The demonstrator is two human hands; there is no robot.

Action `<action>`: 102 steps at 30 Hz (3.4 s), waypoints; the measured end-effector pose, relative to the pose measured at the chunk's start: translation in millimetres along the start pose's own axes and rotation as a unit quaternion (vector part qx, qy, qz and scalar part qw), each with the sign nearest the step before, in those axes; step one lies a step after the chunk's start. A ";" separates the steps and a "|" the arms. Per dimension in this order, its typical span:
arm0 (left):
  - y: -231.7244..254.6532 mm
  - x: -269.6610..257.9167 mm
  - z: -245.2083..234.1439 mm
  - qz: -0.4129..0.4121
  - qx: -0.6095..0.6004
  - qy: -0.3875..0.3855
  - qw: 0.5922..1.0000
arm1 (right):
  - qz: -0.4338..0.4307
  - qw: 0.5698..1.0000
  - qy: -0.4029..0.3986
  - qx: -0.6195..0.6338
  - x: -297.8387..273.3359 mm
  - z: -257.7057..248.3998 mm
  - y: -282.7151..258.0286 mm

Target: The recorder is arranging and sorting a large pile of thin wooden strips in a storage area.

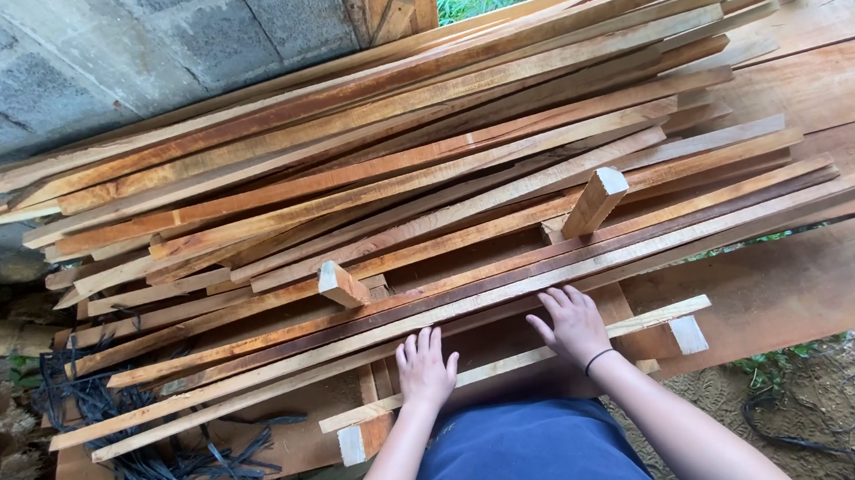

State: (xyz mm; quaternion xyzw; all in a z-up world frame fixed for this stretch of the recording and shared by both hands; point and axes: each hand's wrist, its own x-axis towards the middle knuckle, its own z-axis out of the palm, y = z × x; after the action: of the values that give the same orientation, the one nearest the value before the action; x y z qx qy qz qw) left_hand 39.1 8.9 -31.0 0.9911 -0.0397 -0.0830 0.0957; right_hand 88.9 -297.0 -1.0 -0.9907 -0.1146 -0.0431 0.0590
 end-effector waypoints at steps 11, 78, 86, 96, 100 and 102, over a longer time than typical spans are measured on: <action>-7.1 4.5 31.4 -0.048 0.002 0.011 0.999 | 0.002 0.995 -0.094 -0.022 1.9 30.5 16.5; 14.6 -23.7 -12.5 0.015 -0.015 -0.219 0.976 | -0.056 0.964 -0.257 0.045 -23.2 -0.2 13.0; 21.1 -19.2 -31.4 -0.019 -0.020 -0.243 0.970 | -0.049 0.960 -0.265 0.072 -15.6 -6.3 9.8; 27.7 -22.7 -17.9 -0.055 -0.021 -0.224 0.973 | -0.056 0.965 -0.247 0.076 -25.3 -9.5 15.0; 33.6 -22.9 -23.8 -0.076 -0.016 -0.239 0.968 | -0.054 0.964 -0.250 0.073 -23.3 -14.7 13.9; 33.1 -25.5 -20.1 -0.073 -0.018 -0.216 0.974 | -0.058 0.963 -0.252 0.074 -24.7 -16.9 13.8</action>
State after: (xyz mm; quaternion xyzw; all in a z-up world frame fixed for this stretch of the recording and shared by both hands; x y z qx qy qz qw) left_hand 15.4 -17.3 -1.0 0.9481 0.0144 -0.3025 0.0966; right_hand 67.0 -317.9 11.8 -0.9541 -0.1855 0.2131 0.0993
